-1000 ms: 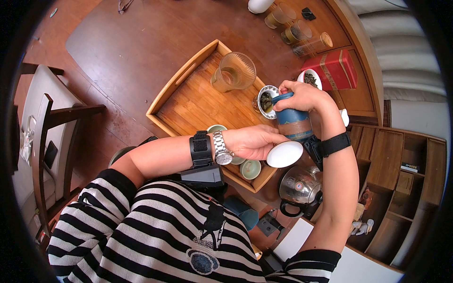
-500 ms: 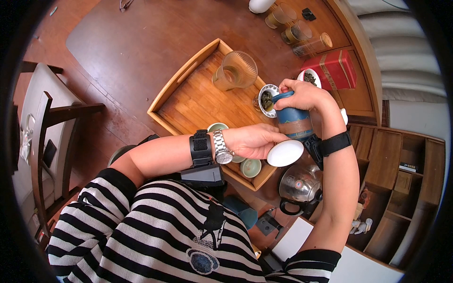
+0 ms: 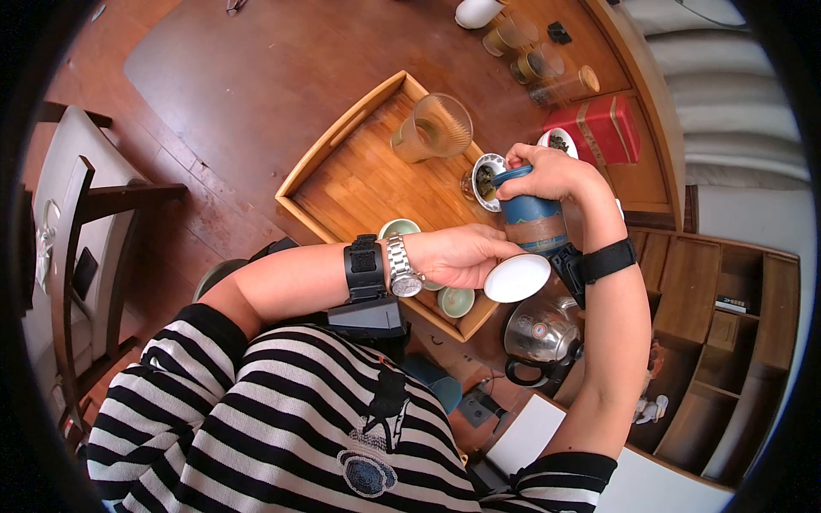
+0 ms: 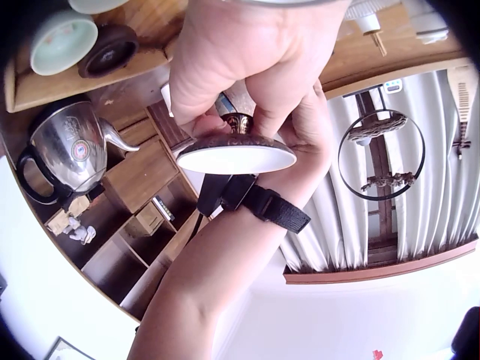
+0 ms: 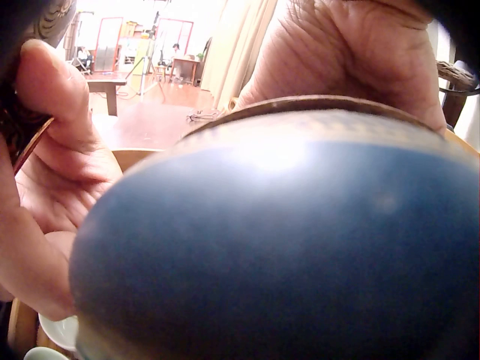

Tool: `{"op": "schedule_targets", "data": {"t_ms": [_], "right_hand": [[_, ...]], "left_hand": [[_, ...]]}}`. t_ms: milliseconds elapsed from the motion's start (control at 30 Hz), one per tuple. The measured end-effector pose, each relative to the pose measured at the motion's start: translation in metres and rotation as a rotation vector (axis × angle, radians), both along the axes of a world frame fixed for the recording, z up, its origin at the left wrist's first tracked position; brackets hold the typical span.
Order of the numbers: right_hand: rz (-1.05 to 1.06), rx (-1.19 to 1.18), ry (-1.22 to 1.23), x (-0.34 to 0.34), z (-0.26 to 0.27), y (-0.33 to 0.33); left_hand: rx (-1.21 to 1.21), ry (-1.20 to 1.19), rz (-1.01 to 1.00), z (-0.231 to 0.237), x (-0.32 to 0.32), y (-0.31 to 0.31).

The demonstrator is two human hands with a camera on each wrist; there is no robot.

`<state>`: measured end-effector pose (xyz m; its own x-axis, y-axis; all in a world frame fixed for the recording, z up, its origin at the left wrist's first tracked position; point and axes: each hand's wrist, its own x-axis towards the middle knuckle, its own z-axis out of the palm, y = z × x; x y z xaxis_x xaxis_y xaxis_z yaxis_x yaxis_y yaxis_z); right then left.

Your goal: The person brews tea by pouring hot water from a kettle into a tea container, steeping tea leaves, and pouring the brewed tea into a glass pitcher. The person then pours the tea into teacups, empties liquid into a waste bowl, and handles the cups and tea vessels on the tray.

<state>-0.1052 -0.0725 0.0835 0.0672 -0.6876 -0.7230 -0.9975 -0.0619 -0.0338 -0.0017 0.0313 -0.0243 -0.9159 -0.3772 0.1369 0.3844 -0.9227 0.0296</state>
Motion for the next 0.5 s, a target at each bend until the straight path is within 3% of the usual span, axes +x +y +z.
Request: {"op": "schedule_targets", "data": {"t_ms": [500], "right_hand": [[0.017, -0.014, 0.080, 0.018, 0.010, 0.002]], "left_hand": [[-0.027, 0.023, 0.016, 0.007, 0.010, 0.002]]}}
